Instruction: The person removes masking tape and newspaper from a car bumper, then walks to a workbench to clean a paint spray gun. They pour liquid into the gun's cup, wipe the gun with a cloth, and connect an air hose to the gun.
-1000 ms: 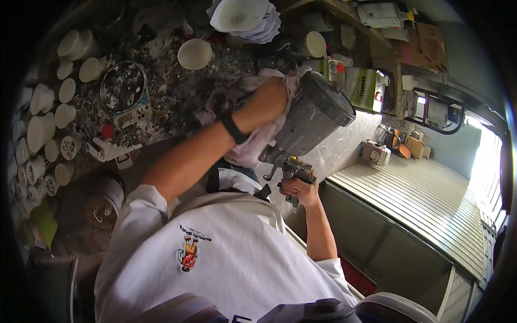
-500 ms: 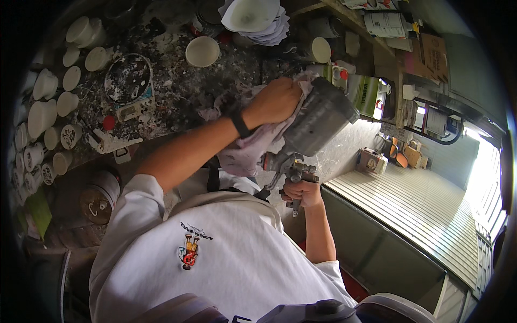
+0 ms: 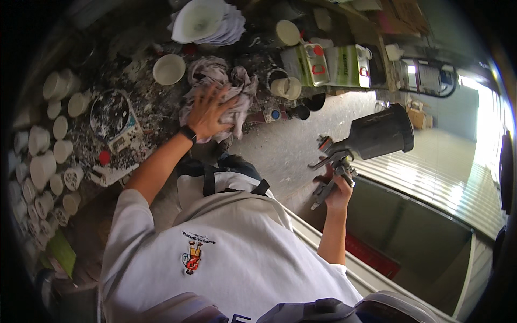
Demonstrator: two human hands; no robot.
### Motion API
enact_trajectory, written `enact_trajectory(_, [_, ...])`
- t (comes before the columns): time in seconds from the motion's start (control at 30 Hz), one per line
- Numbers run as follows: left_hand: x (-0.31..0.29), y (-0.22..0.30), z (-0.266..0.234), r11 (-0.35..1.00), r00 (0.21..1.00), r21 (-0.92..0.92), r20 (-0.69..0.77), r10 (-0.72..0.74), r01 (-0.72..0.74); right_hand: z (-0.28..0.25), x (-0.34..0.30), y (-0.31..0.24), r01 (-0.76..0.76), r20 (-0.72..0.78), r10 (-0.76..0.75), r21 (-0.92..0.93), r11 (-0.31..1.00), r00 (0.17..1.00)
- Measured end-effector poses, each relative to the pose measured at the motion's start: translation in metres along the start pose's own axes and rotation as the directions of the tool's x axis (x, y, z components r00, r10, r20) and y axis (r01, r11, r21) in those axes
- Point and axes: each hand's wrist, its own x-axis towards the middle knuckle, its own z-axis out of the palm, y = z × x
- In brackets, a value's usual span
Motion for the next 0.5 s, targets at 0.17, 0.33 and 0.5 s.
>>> enact_trajectory(0.17, [-0.015, -0.004, 0.039, 0.973, 0.942, 0.084, 0.246, -0.229, 0.215, -0.038, 0.006, -0.006, 0.044, -0.203, -0.072, -0.142, 0.989, 0.977])
enact_trajectory(0.33, [0.02, -0.034, 0.053, 0.99, 0.991, 0.099, 0.08, -0.109, 0.101, -0.099, 0.048, 0.018, -0.032, -0.424, -0.11, -0.313, 0.949, 0.899])
enact_trajectory(0.5, [0.034, -0.018, 0.06, 0.932, 0.974, 0.313, 0.073, -0.216, 0.183, -0.167, 0.106, 0.052, -0.126, -0.448, -0.054, -0.364, 0.923, 0.893])
